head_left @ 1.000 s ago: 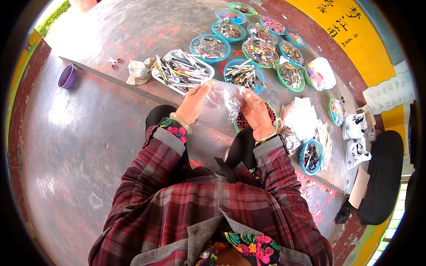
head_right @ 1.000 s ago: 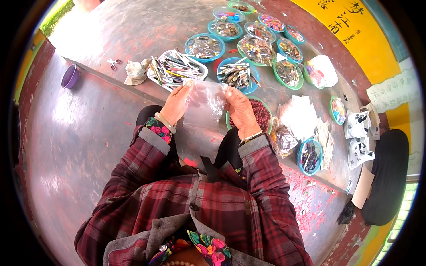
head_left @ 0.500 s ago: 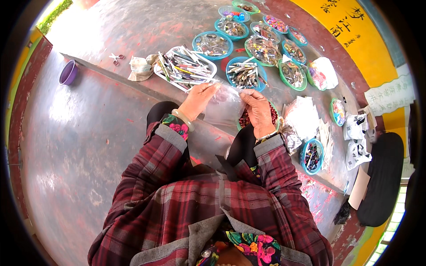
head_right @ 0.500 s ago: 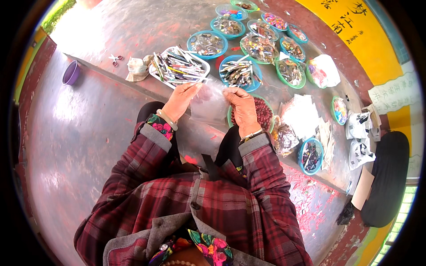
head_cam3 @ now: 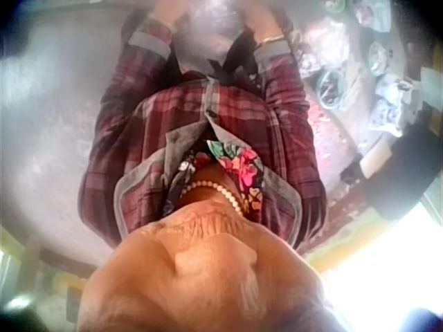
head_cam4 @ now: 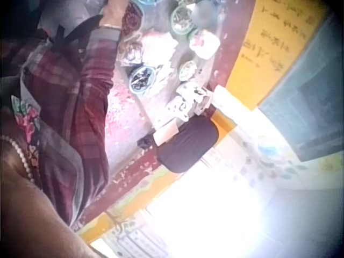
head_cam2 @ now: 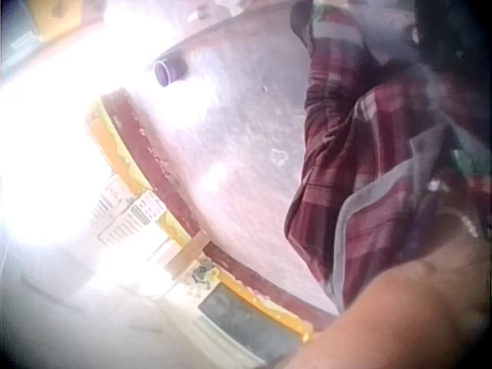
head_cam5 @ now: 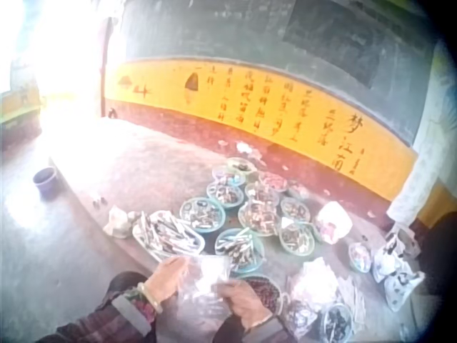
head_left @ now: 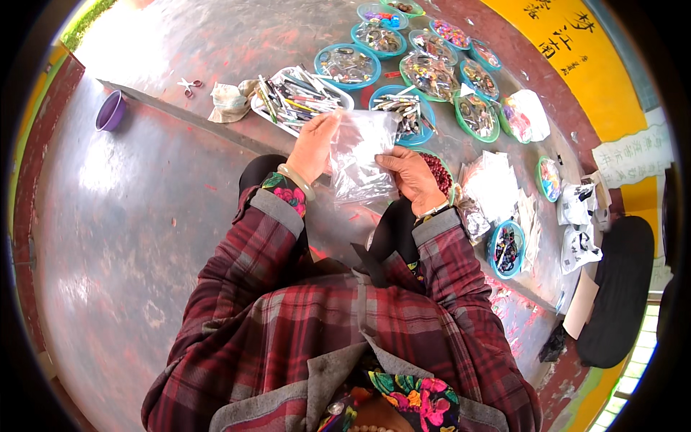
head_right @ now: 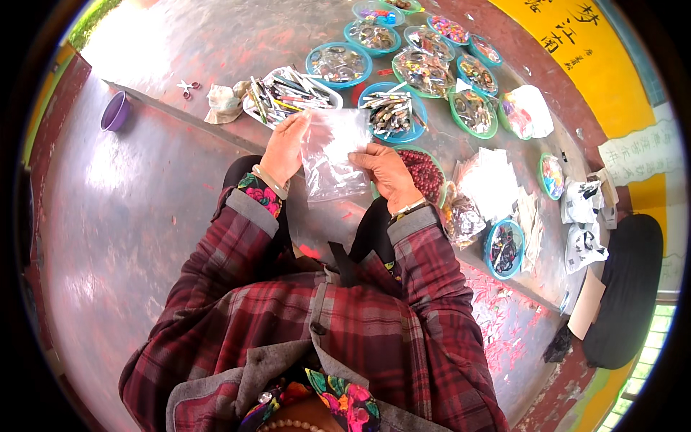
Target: The person sits on the floor and packs red and yellow beads into small clear plastic bags. They pick up beads from a green bowl, place them into a bag held open with the other hand, and then set the filled bag aside. The process is repeated continuously throughout the clip.
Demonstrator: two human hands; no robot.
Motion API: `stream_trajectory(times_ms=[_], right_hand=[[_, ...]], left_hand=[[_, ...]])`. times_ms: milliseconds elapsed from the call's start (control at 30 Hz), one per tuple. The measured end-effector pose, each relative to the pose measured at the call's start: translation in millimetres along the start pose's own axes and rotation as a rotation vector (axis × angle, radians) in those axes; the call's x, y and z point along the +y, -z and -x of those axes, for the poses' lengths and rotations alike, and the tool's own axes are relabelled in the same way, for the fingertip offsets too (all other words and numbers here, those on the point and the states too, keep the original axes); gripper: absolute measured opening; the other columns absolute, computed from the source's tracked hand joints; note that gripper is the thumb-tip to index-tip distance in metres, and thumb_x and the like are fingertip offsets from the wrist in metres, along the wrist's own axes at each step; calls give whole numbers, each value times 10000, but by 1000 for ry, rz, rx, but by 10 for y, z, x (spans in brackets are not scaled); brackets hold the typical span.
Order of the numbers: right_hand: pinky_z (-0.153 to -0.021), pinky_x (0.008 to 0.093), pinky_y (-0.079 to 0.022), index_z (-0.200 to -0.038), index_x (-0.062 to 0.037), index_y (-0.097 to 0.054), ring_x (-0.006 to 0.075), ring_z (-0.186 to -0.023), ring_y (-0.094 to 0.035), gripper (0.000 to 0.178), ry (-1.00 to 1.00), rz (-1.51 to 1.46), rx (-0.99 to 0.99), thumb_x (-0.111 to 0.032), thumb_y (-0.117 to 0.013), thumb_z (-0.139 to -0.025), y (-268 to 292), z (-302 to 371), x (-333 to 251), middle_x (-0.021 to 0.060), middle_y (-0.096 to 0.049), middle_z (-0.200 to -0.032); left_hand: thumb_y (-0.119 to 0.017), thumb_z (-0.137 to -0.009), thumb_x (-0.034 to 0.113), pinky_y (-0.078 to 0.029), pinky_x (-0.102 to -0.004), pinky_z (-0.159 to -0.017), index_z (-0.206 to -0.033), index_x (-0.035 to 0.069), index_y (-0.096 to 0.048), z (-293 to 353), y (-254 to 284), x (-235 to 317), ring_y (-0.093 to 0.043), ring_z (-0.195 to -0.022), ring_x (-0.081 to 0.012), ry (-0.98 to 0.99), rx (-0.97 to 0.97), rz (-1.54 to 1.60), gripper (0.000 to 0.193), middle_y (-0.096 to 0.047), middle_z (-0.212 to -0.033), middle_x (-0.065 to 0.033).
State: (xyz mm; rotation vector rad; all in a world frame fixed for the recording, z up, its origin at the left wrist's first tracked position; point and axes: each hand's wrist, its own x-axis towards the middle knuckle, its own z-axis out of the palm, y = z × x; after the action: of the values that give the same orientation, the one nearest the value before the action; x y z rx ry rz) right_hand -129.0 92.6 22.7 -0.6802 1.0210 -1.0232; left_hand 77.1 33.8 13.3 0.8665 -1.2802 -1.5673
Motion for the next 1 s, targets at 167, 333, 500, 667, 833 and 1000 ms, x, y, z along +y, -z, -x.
stream_trajectory(times_ms=[167, 333, 500, 667, 833, 1000], right_hand=[[-600, 243, -484, -864, 2, -631, 114, -654, -599, 94, 42, 1, 54, -40, -643, -780, 6, -8, -13, 55, -643, -767], [-601, 251, -485, -870, -17, -621, 112, -689, -596, 61, 256, -104, 175, -50, -603, -820, -7, -43, 3, 36, -632, -770], [-541, 223, -457, -901, -42, -604, 94, -667, -581, 76, 322, -121, 192, -68, -599, -829, 22, -16, 0, 15, -627, -778], [-442, 168, -376, -848, -65, -599, 48, -561, -511, 36, 139, -17, 232, -90, -610, -823, 187, -33, -51, -11, -597, -720], [-454, 185, -413, -845, -75, -583, 75, -566, -521, 33, 154, -55, 365, -93, -602, -825, 429, -102, -144, -16, -566, -691], [-561, 286, -517, -884, -57, -559, 151, -685, -590, 65, 78, -143, 375, -68, -565, -820, 493, -263, 179, 30, -587, -787]], left_hand=[[-494, -915, 256, -481, -251, -657, -1012, 13, -561, -23, -8, 28, -586, -794, -102, 125, 9, 435, 270, -599, -889, -32], [-553, -881, 273, -446, -207, -596, -996, -5, -565, 150, -119, 270, -559, -731, -71, 259, -213, 155, 301, -583, -895, -19], [-606, -827, 160, -430, -205, -597, -979, 14, -620, 54, -20, -29, -560, -721, -62, 329, -238, 137, 211, -626, -868, -19], [-607, -812, 143, -392, -211, -526, -952, 1, -624, 42, -8, 23, -573, -695, -58, 274, -194, -168, 200, -638, -840, -27], [-582, -828, 161, -342, -206, -500, -955, 18, -619, 22, 91, 42, -594, -692, -79, 224, 77, -33, 195, -651, -843, -40], [-564, -837, 179, -347, -225, -563, -981, 52, -620, 29, 255, 109, -598, -782, -91, 170, 247, 126, 200, -656, -864, -38]])
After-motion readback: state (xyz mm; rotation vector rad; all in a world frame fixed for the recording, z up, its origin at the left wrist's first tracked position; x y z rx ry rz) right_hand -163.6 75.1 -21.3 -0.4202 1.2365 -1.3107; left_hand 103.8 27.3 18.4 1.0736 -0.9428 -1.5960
